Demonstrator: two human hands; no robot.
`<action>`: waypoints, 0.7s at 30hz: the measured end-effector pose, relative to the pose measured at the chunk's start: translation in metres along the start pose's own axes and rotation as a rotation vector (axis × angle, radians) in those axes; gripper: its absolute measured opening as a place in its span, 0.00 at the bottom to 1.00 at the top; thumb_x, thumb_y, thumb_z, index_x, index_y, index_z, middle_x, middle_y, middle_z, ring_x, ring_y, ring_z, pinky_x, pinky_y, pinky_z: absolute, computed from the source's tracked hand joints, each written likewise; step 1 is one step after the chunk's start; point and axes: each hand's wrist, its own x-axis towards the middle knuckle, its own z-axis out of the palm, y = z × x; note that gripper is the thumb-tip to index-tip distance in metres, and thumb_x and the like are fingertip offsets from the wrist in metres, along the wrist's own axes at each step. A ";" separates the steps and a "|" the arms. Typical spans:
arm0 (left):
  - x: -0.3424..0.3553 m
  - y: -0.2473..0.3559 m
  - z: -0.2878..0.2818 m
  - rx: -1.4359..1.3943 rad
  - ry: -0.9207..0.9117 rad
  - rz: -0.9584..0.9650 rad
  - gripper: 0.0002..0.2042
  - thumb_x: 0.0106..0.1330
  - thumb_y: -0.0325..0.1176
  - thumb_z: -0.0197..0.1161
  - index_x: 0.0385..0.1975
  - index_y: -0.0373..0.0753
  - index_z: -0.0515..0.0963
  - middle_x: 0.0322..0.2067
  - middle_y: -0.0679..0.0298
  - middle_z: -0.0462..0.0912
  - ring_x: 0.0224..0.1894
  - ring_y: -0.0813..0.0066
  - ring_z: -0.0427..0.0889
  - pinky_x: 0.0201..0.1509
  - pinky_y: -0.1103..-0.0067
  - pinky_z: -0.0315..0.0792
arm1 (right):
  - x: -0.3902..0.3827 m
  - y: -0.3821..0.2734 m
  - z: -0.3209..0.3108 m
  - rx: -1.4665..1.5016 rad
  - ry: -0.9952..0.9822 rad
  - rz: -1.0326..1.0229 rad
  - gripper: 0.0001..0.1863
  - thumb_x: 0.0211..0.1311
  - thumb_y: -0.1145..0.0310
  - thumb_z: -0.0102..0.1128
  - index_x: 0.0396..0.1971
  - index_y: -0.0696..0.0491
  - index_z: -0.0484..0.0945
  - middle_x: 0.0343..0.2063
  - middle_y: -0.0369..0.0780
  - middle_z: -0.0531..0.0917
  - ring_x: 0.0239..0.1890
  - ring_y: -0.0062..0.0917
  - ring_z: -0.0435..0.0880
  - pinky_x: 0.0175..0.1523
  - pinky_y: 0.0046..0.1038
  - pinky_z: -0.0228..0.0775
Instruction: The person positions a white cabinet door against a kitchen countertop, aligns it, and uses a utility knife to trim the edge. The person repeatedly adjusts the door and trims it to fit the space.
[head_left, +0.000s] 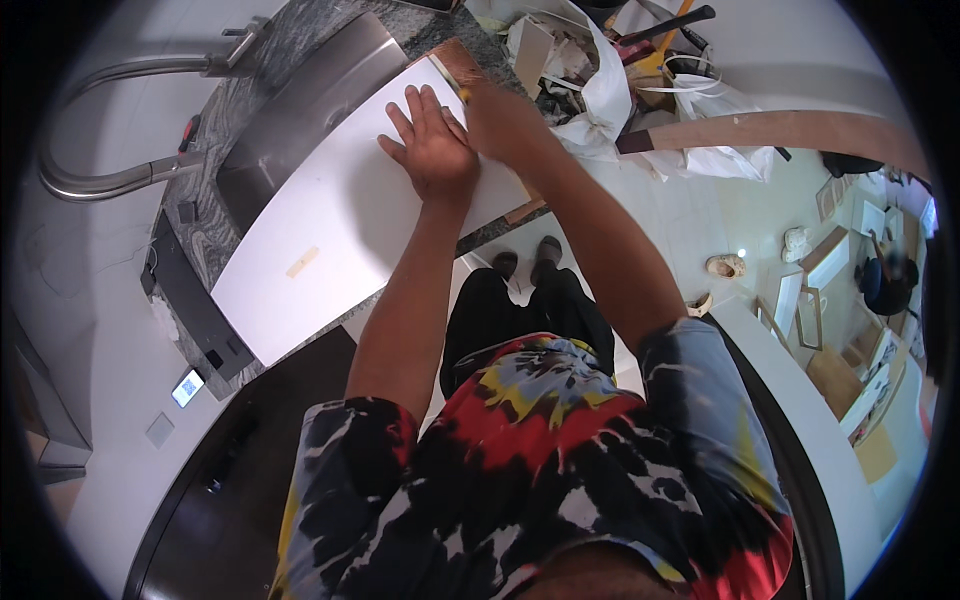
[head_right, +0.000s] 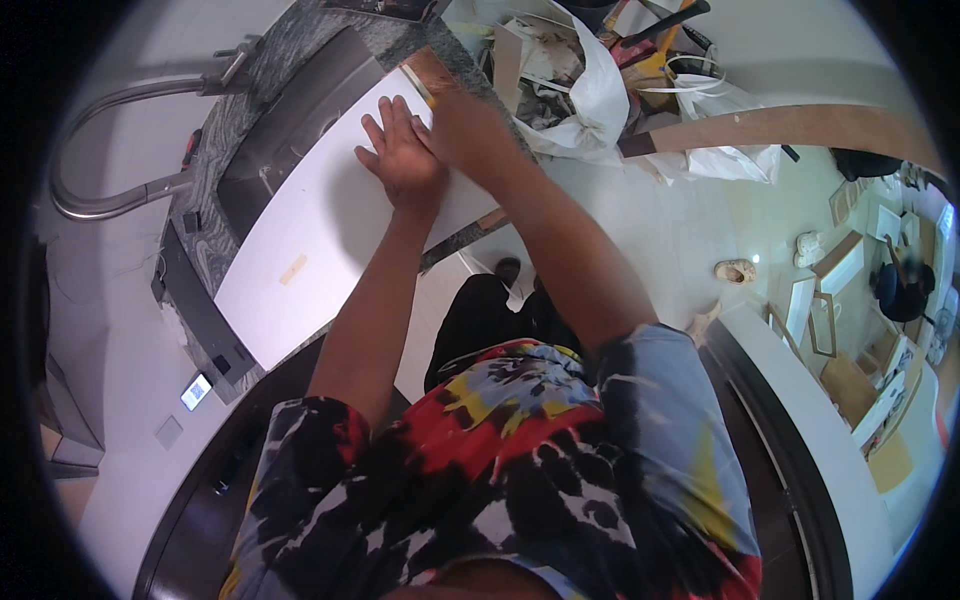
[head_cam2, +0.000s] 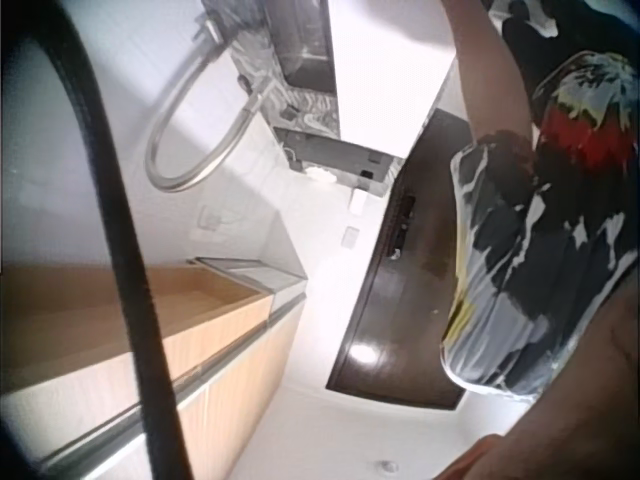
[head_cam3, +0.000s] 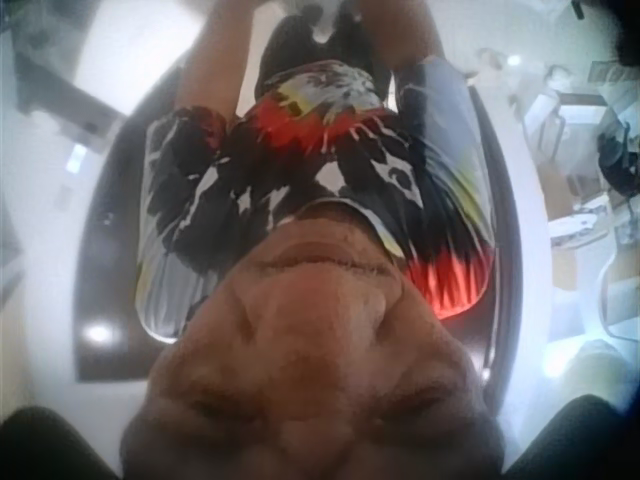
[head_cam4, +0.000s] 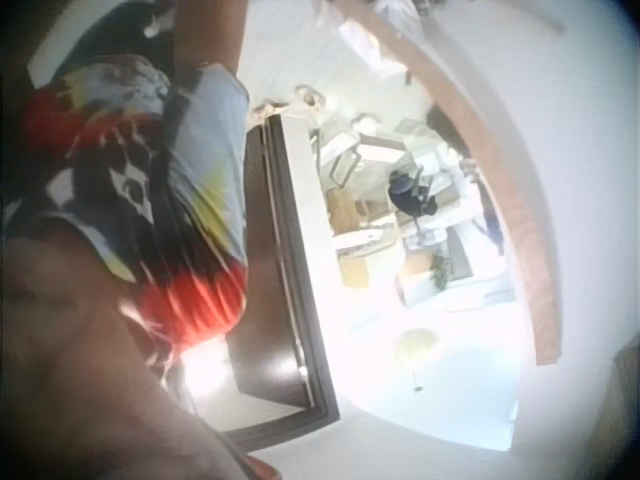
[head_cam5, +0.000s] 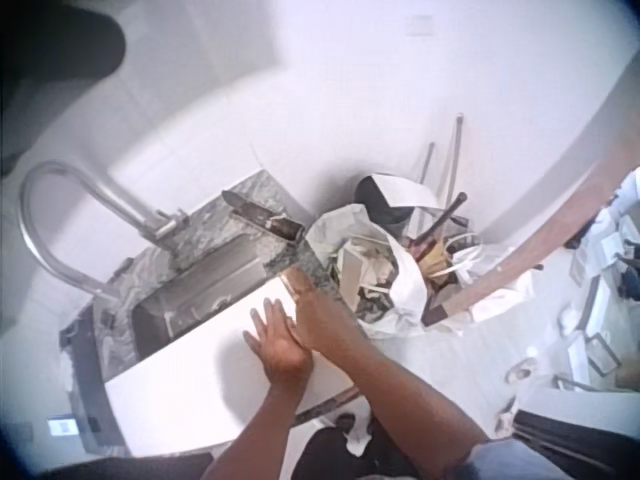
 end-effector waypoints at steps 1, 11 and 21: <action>0.001 -0.001 -0.002 0.018 0.006 -0.008 0.24 0.72 0.38 0.44 0.66 0.38 0.63 0.69 0.54 0.62 0.72 0.44 0.53 0.69 0.43 0.42 | -0.031 -0.005 -0.010 0.135 0.079 0.087 0.22 0.62 0.64 0.56 0.53 0.57 0.68 0.34 0.55 0.84 0.38 0.52 0.84 0.46 0.48 0.75; 0.007 -0.003 0.006 0.077 0.011 -0.020 0.22 0.74 0.38 0.44 0.66 0.41 0.64 0.70 0.57 0.62 0.73 0.47 0.54 0.70 0.44 0.44 | -0.177 0.010 -0.061 0.144 0.131 0.310 0.14 0.66 0.62 0.55 0.36 0.60 0.73 0.28 0.54 0.82 0.33 0.52 0.83 0.38 0.48 0.73; 0.008 -0.001 0.000 0.025 -0.026 -0.049 0.23 0.74 0.37 0.44 0.66 0.38 0.63 0.69 0.55 0.60 0.74 0.48 0.50 0.72 0.44 0.42 | -0.072 0.031 0.009 0.187 0.285 0.167 0.15 0.55 0.66 0.60 0.37 0.63 0.77 0.32 0.56 0.83 0.38 0.53 0.82 0.46 0.47 0.73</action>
